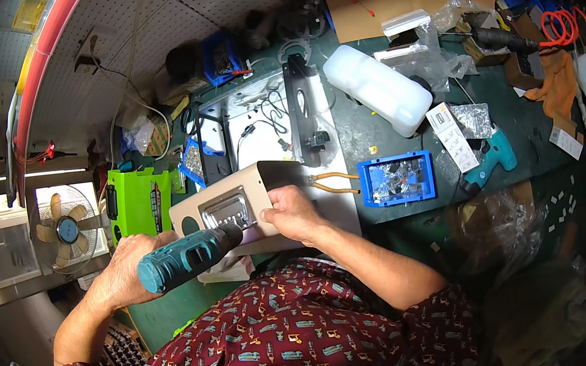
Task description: The person uses a cordless drill to fasten screws into a beige appliance housing on a cluttered workbench. They retrieve additional screws from a blue tray, reposition the housing, and continue securing components. The person also handles plastic-wrapped parts and places them into a white basket.
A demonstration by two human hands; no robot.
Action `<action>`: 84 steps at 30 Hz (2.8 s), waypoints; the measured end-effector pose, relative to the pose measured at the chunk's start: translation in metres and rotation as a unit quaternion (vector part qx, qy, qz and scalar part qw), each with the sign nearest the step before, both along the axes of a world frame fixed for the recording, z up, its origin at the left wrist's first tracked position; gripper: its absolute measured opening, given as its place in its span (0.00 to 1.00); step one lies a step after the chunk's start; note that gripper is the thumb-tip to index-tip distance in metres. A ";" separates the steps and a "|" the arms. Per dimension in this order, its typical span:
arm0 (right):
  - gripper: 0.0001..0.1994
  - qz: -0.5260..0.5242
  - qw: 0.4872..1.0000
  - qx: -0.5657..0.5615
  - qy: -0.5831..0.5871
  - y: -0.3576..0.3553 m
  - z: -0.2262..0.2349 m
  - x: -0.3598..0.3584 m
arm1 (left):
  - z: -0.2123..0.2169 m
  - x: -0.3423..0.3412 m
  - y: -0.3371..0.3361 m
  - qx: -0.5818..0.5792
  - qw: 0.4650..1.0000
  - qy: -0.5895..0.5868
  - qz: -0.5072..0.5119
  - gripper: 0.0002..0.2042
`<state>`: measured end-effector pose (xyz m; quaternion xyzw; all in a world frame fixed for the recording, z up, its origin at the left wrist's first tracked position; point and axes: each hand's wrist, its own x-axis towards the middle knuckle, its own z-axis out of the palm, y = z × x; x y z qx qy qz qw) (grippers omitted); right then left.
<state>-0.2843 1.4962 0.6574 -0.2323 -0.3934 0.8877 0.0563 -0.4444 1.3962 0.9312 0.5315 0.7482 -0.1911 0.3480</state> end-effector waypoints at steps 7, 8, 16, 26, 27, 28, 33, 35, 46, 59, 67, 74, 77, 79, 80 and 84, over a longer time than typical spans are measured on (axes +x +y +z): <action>0.12 -0.026 0.999 0.006 -0.020 -0.007 0.000 -0.002 | 0.000 0.004 0.002 0.003 1.000 -0.005 0.010 0.18; 0.12 -0.027 0.999 0.008 -0.024 -0.008 -0.003 -0.004 | -0.001 0.004 0.000 0.007 1.000 -0.006 0.009 0.18; 0.09 -0.038 0.999 0.002 -0.027 -0.011 -0.008 -0.007 | -0.004 0.009 -0.003 0.036 0.998 -0.013 0.043 0.18; 0.08 -0.043 0.999 0.003 -0.028 -0.010 -0.009 -0.009 | -0.007 0.005 -0.004 0.013 0.998 -0.026 0.062 0.16; 0.08 -0.045 0.998 0.015 -0.032 -0.010 -0.010 -0.009 | -0.006 0.006 -0.003 0.016 0.997 -0.029 0.065 0.16; 0.08 -0.047 0.998 0.027 -0.037 -0.010 -0.010 -0.009 | -0.006 0.006 -0.002 0.007 0.998 -0.027 0.061 0.16; 0.07 -0.043 0.998 0.025 -0.031 -0.005 -0.005 -0.004 | -0.021 0.002 -0.007 0.091 0.974 -0.145 0.151 0.18; 0.06 -0.066 0.996 0.045 -0.026 -0.013 -0.015 -0.009 | -0.021 0.003 -0.007 0.124 0.968 -0.151 0.157 0.18; 0.12 -0.069 0.992 0.107 0.005 0.008 -0.014 0.032 | -0.007 0.004 -0.025 0.084 0.977 -0.112 0.164 0.15; 0.05 0.175 0.587 0.688 -0.390 0.102 -0.153 0.131 | -0.036 0.008 -0.073 0.272 0.910 -0.209 0.235 0.08; 0.07 0.196 0.548 0.721 -0.375 0.113 -0.159 0.133 | -0.048 0.001 -0.141 0.362 0.846 -0.141 0.366 0.10; 0.04 0.224 0.553 0.722 -0.351 0.117 -0.152 0.132 | -0.067 -0.008 -0.176 0.396 0.778 -0.164 0.459 0.13; 0.05 0.218 0.558 0.704 -0.381 0.114 -0.141 0.129 | -0.083 -0.013 -0.196 0.403 0.759 -0.164 0.484 0.15; 0.06 0.224 0.538 0.706 -0.403 0.115 -0.155 0.134 | -0.085 -0.018 -0.199 0.407 0.756 -0.174 0.483 0.16; 0.07 0.231 0.536 0.701 -0.410 0.115 -0.157 0.131 | -0.086 -0.020 -0.201 0.411 0.755 -0.176 0.479 0.16; 0.07 0.227 0.530 0.685 -0.445 0.112 -0.166 0.131 | -0.102 -0.035 -0.218 0.427 0.730 -0.208 0.492 0.17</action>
